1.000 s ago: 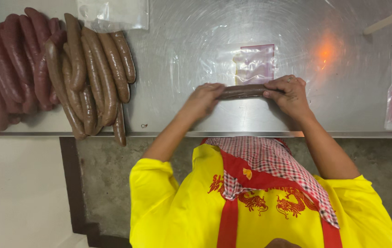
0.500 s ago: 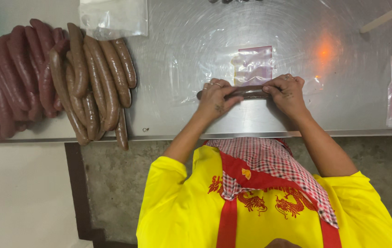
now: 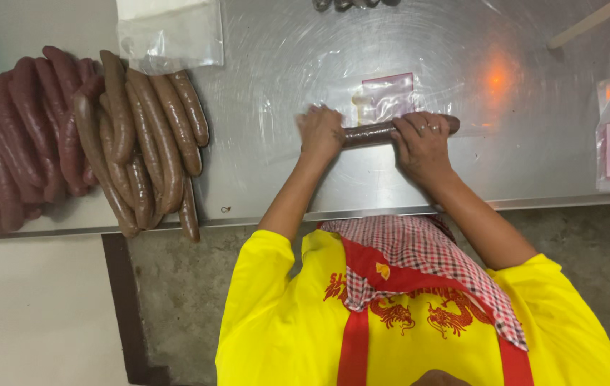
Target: The person wraps individual sausages in plastic film, smooths the film by hand, and seals the ends using the heat from a lit candle.
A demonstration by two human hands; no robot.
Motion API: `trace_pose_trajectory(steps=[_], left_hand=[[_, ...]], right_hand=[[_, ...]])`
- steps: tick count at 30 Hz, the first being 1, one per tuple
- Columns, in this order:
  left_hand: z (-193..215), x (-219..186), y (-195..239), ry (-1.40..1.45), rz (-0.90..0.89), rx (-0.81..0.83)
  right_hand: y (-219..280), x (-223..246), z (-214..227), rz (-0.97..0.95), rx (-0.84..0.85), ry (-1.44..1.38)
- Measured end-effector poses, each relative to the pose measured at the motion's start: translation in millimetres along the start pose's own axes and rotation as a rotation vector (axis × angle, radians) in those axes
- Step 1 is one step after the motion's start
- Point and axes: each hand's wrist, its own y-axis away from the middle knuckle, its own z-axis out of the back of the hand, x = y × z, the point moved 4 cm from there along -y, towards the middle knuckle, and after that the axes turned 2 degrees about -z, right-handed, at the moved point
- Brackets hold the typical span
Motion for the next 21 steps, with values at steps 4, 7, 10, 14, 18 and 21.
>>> trace_pose_trajectory(steps=[4,7,10,14,18,21], left_hand=[[16,0,30,0.196,-0.160,-0.828],[-11,-25,36,0.374,-0.452,-0.651],[-16,-25,30,0.393,-0.453,-0.613],[-13,-21,23,0.399,-0.388,-0.476],[-9,-24,19,0.417,-0.358,-0.417],[-9,-27,20,0.402,-0.354,-0.438]], right_hand=[[-12,-10,-7,0.003,0.023,0.004],[-19,-10,-8,0.004,0.078,0.053],[-32,-16,-8,-0.045,0.209,0.134],[-44,-47,-2,-0.351,0.547,0.288],[-47,-68,27,-0.383,0.339,0.482],[-34,-36,14,-0.266,0.265,0.276]])
